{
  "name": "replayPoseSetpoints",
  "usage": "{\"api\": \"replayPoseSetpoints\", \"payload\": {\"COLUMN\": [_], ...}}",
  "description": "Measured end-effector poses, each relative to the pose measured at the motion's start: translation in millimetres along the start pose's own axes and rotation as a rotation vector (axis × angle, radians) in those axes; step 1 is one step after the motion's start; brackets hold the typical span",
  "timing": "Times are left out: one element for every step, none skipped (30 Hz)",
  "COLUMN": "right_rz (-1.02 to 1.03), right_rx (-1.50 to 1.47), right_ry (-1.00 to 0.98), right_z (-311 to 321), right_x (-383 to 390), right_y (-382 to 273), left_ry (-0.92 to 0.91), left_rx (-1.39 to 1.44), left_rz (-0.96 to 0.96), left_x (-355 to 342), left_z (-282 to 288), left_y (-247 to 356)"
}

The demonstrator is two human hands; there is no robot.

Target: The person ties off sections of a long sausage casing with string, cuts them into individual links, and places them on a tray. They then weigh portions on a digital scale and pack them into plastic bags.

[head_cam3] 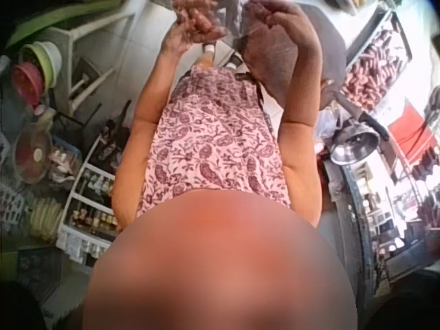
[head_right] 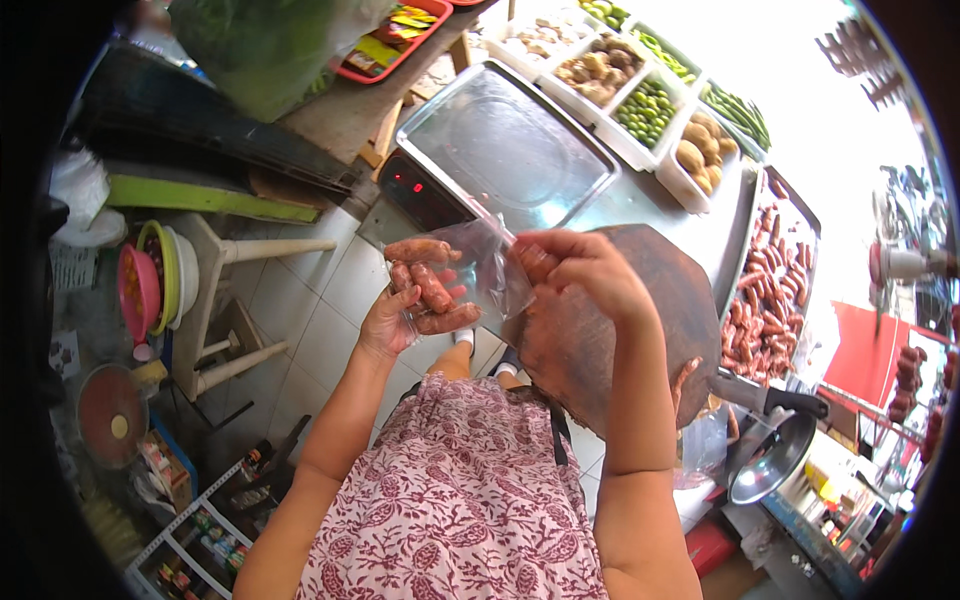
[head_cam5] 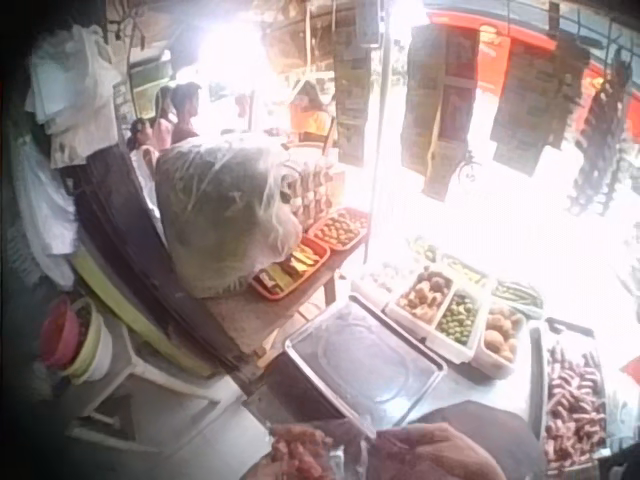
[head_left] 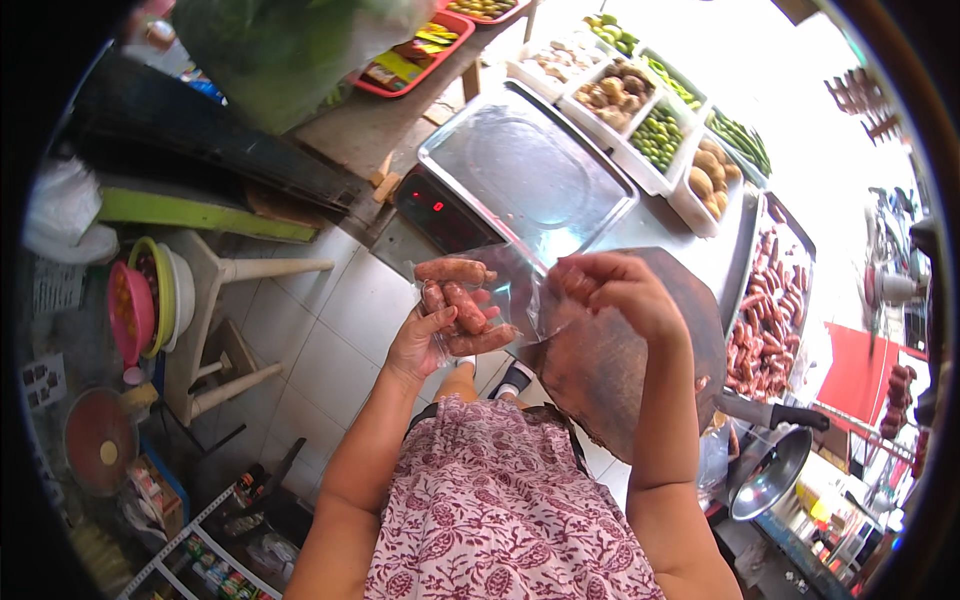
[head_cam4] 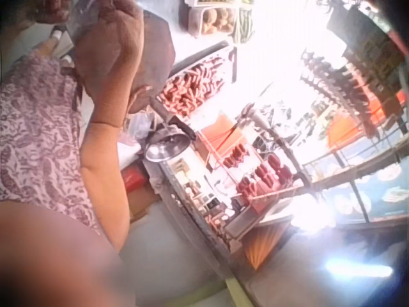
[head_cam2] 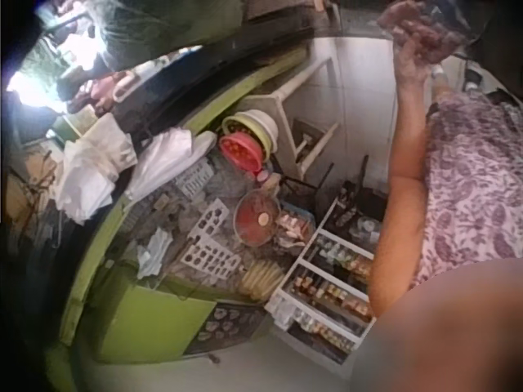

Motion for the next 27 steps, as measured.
{"api": "replayPoseSetpoints", "payload": {"right_rz": [0.011, 0.018, 0.046, 0.066, 0.092, 0.111, 0.099, 0.182, 0.138, 0.124, 0.063, 0.153, 0.193, 0.241, 0.327, 0.42, 0.511, 0.489, 0.544, 0.572, 0.592, 0.495, 0.464, 0.425, 0.437, 0.419, 0.445], "right_rx": [0.044, 0.084, 0.103, 0.125, 0.109, 0.097, 0.102, 0.084, 0.09, 0.084, 0.104, 0.076, 0.073, 0.08, 0.114, 0.158, 0.217, 0.362, 0.412, 0.468, 0.525, 0.645, 0.523, 0.408, 0.29, 0.412, 0.499], "right_ry": [-0.076, -0.034, -0.024, 0.002, 0.044, 0.103, 0.169, 0.237, 0.274, 0.285, 0.329, 0.355, 0.412, 0.454, 0.523, 0.578, 0.643, 0.684, 0.618, 0.58, 0.554, 0.492, 0.566, 0.636, 0.696, 0.716, 0.775], "right_z": [-6.7, -2.9, -2.8, -0.5, 5.1, 12.9, 21.3, 31.4, 41.4, 49.7, 59.9, 62.1, 64.8, 66.8, 70.3, 72.2, 75.7, 80.0, 76.6, 77.4, 79.1, 84.6, 98.9, 111.7, 118.9, 120.3, 114.2], "right_x": [14.4, 22.2, 29.3, 36.5, 45.5, 55.5, 66.2, 82.0, 91.8, 102.2, 112.8, 125.3, 137.2, 147.3, 157.6, 168.2, 180.6, 190.8, 200.1, 211.4, 225.6, 235.4, 257.4, 280.5, 302.9, 318.8, 337.6], "right_y": [2.9, 7.0, 9.8, 13.5, 16.0, 19.5, 26.6, 24.4, 34.2, 40.9, 52.4, 50.4, 54.3, 56.3, 54.3, 51.3, 47.7, 52.4, 51.8, 52.6, 53.9, 65.2, 67.8, 72.2, 72.8, 77.8, 77.8], "left_ry": [-0.039, -0.077, -0.113, -0.198, -0.179, -0.153, -0.126, -0.155, -0.184, -0.22, -0.235, -0.252, -0.265, -0.217, -0.172, -0.135, -0.157, -0.189, -0.229, -0.224, -0.226, -0.234, -0.277, -0.32, -0.392, -0.403, -0.44], "left_rx": [-0.023, -0.048, -0.073, -0.096, -0.107, -0.11, -0.114, -0.114, -0.112, -0.105, -0.106, -0.104, -0.102, -0.104, -0.106, -0.102, -0.116, -0.125, -0.137, -0.157, -0.181, -0.211, -0.213, -0.214, -0.201, -0.215, -0.24], "left_rz": [0.037, 0.074, 0.108, 0.099, 0.105, 0.113, 0.125, 0.15, 0.181, 0.212, 0.237, 0.254, 0.271, 0.279, 0.288, 0.298, 0.31, 0.327, 0.35, 0.348, 0.357, 0.376, 0.417, 0.458, 0.498, 0.498, 0.527], "left_x": [-1.8, -3.3, -4.5, -3.6, -5.0, -6.7, -8.2, -6.6, -4.5, -1.9, 0.0, 2.8, 6.8, 8.6, 11.6, 14.3, 17.7, 21.0, 24.2, 26.1, 30.1, 33.5, 37.9, 40.7, 45.5, 43.6, 45.3], "left_z": [-11.7, -23.6, -34.8, -49.9, -55.3, -59.1, -61.8, -68.7, -75.6, -83.8, -91.4, -99.4, -106.7, -108.4, -109.6, -110.5, -115.4, -120.6, -125.6, -125.9, -125.7, -126.5, -131.7, -136.7, -145.4, -148.3, -152.5], "left_y": [-9.6, -20.3, -31.4, -39.0, -49.2, -58.7, -67.5, -76.5, -86.2, -97.2, -109.4, -120.8, -132.0, -141.9, -152.2, -161.1, -169.2, -177.5, -185.8, -192.5, -199.0, -206.7, -214.5, -220.7, -225.8, -228.8, -233.8]}}
Point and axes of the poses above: each hand's wrist, its own x-axis away from the middle knuckle, its own z-axis out of the back of the hand, y = z × x, the point moved 10 cm from there along -x, towards the middle knuckle, and after that the axes turned 13 degrees about y, right-handed, at the moved point
